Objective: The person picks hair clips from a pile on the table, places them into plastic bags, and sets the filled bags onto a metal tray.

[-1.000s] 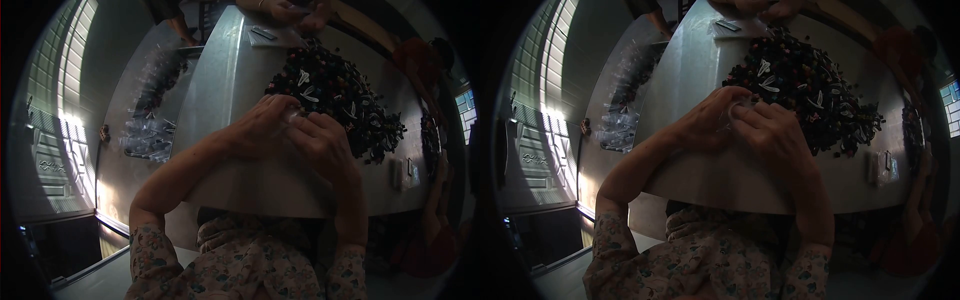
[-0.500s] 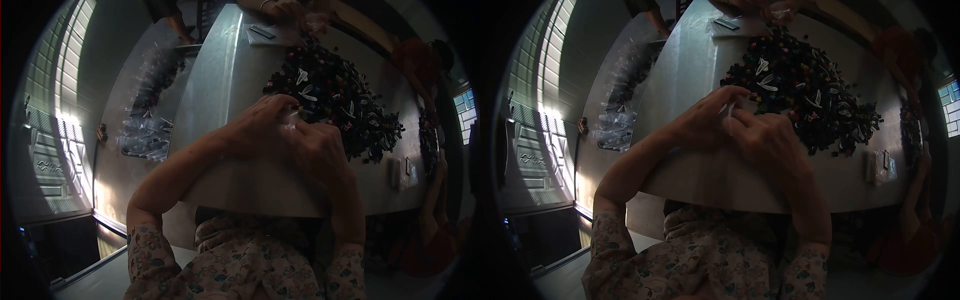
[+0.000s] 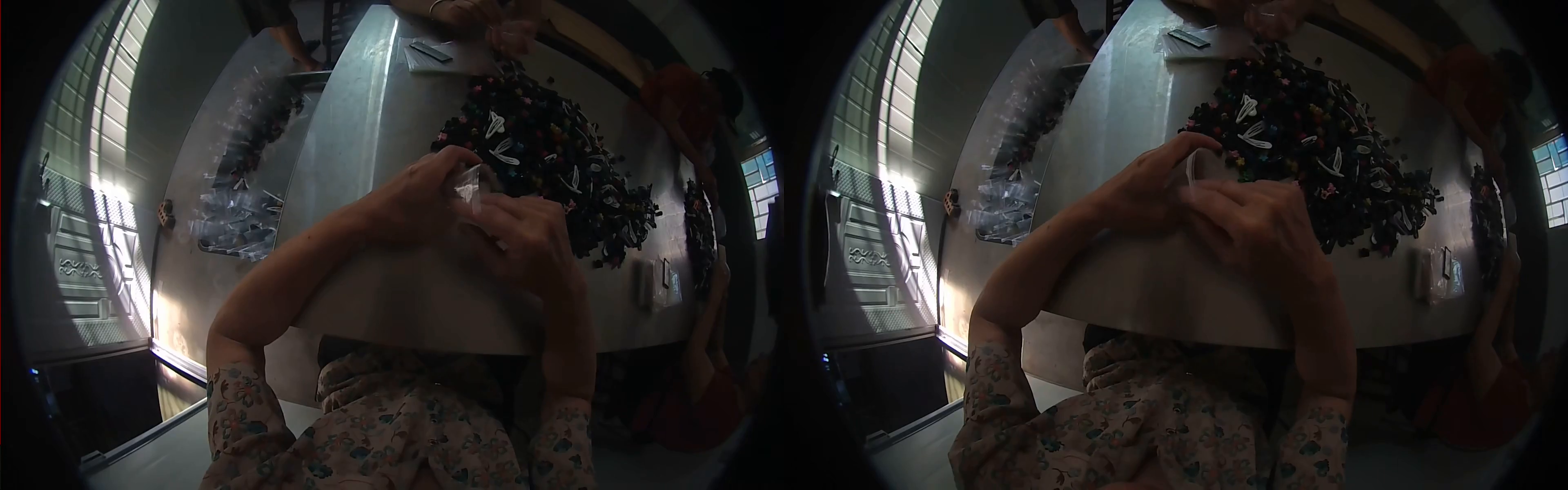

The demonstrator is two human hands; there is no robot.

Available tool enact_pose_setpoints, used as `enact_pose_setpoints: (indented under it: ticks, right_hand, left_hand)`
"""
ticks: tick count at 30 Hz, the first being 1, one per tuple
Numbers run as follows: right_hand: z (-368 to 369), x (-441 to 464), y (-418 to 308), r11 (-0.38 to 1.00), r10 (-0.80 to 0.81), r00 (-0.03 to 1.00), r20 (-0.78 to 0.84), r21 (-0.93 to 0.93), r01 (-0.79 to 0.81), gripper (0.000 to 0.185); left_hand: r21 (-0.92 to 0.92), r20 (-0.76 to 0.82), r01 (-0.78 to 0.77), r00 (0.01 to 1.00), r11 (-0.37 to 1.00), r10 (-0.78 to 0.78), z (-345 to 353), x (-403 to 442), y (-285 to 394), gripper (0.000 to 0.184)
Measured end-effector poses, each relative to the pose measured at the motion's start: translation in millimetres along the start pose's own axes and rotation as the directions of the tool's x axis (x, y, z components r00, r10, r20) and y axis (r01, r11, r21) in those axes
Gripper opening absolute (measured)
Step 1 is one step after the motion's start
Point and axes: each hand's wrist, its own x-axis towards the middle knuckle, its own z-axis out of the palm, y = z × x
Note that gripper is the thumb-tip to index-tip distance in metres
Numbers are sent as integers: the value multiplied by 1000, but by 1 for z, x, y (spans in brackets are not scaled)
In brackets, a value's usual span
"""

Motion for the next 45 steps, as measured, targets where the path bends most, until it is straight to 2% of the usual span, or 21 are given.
enact_pose_setpoints:
  ticks: [1, 3, 4, 5, 6, 7, 9, 10, 12, 16, 22, 24, 28, 30, 34, 36, 39, 45]
  right_hand:
    - [-5, 1, 1, 1000, 0, 1000, 0, 1, 0, 18]
    - [-19, -2, 7, 965, 140, 986, -93, 237, -114, 20]
    - [-23, -4, 11, 965, 139, 986, -92, 236, -114, 20]
    - [-25, -6, 17, 917, 346, 929, -133, 259, -305, 19]
    - [-27, -8, 22, 828, 537, 827, -168, 291, -479, 18]
    - [-25, -7, 30, 829, 537, 826, -170, 290, -479, 18]
    - [-15, -6, 49, 861, 507, 862, 15, -36, -506, 19]
    - [-10, -6, 56, 861, 508, 861, 14, -38, -507, 19]
    - [0, -8, 67, 923, 379, 913, 152, -126, -363, 21]
    - [6, -13, 81, 929, 368, 916, 163, -106, -354, 23]
    - [-7, -27, 87, 886, 463, 876, 139, -74, -457, 23]
    - [-5, -27, 84, 889, 444, 894, 64, -155, -431, 24]
    - [8, -20, 75, 892, 445, 894, 55, -118, -437, 22]
    - [17, -19, 71, 914, 382, 923, 40, -160, -372, 19]
    - [17, -16, 69, 908, 372, 926, 65, -230, -349, 17]
    - [17, -18, 70, 912, 409, 905, 118, -86, -401, 16]
    - [15, -20, 68, 907, 420, 904, 83, -26, -420, 15]
    - [10, -17, 71, 873, 488, 869, 86, -69, -484, 18]
  left_hand:
    - [0, 0, 1, 1000, 1000, -1, 0, 1, -3, 68]
    - [23, -68, -102, 992, 995, 103, -3, 2, -8, 67]
    - [22, -69, -103, 992, 994, 104, -6, 2, -7, 67]
    - [13, -58, -64, 996, 998, 65, -9, 2, -5, 66]
    - [6, -46, -25, 999, 1000, 26, -12, 2, -2, 65]
    - [7, -45, -27, 999, 1000, 27, -12, 2, -3, 65]
    - [-18, -69, -1, 998, 1000, 0, -11, 3, -9, 64]
    - [-19, -68, -2, 998, 1000, 1, -11, 3, -11, 64]
    - [-24, -83, -5, 997, 1000, 3, -12, 3, -13, 62]
    - [-46, -117, -44, 992, 998, 38, -12, 4, -16, 61]
    - [-73, -79, 40, 996, 997, -46, -17, 6, -7, 58]
    - [-58, -84, 32, 996, 998, -37, -18, 6, -6, 58]
    - [-73, -73, 55, 996, 996, -61, -18, 6, -5, 58]
    - [-85, -56, 68, 996, 994, -73, -18, 6, -3, 58]
    - [-34, -84, 10, 996, 999, -13, -15, 7, -10, 57]
    - [-47, -84, 23, 996, 999, -27, -15, 6, -10, 56]
    - [-116, -63, 75, 995, 990, -83, -15, 6, -6, 55]
    - [-73, -90, 27, 995, 997, -33, -15, 6, -7, 53]
